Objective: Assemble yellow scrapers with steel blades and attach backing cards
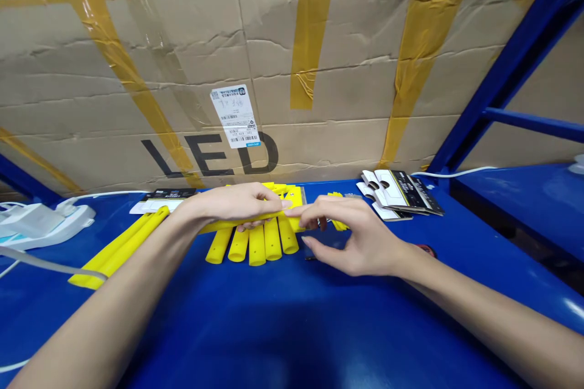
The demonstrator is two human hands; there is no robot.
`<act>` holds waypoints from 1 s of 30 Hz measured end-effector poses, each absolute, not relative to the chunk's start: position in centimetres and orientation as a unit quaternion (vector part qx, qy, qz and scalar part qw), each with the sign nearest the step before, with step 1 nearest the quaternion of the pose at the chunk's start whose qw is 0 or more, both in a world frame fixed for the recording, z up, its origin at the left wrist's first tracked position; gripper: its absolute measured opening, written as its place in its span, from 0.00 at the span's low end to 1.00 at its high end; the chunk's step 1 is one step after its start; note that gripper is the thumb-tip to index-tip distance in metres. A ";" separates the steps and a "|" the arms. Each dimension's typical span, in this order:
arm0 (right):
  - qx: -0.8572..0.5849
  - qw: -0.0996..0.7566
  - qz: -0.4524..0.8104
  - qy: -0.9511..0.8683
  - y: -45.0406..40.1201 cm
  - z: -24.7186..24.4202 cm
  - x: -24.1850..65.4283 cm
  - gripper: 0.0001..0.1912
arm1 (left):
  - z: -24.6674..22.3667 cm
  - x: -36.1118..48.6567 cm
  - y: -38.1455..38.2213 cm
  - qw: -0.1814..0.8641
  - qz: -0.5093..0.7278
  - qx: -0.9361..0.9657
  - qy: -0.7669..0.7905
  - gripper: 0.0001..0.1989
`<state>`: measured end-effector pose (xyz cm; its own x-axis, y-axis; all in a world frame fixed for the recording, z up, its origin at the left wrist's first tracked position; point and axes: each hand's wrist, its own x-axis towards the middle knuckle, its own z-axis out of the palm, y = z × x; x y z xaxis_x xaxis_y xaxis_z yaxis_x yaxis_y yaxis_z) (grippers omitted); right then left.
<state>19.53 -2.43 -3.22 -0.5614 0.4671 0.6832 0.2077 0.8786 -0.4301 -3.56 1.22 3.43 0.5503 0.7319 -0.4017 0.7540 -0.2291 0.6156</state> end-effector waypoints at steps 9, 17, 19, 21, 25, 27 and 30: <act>-0.476 0.387 0.516 -0.598 -0.3 -1.6 19.6 0.20 | 3.9 -2.8 0.2 0.337 0.023 0.802 0.492 0.18; -0.440 0.372 0.640 -0.508 -0.4 -1.6 19.3 0.18 | 3.0 -1.1 -0.5 0.190 0.085 0.853 0.479 0.18; -0.445 0.385 0.631 -0.507 -0.3 -1.5 19.6 0.16 | 2.5 -1.3 -0.8 0.142 0.154 0.863 0.459 0.17; -0.439 0.391 0.628 -0.510 0.0 -1.4 20.0 0.15 | 2.2 -1.7 -1.1 0.128 0.187 0.891 0.394 0.16; -0.422 0.376 0.627 -0.537 0.3 -1.5 20.5 0.15 | 1.7 -2.9 -1.5 0.095 0.107 0.940 0.310 0.26; -0.416 0.366 0.624 -0.551 0.3 -1.6 20.5 0.15 | 1.7 -3.2 -1.5 0.083 0.063 0.943 0.315 0.39; -0.418 0.362 0.626 -0.550 0.3 -1.7 20.5 0.16 | 1.7 -3.2 -1.4 0.087 0.041 0.943 0.318 0.48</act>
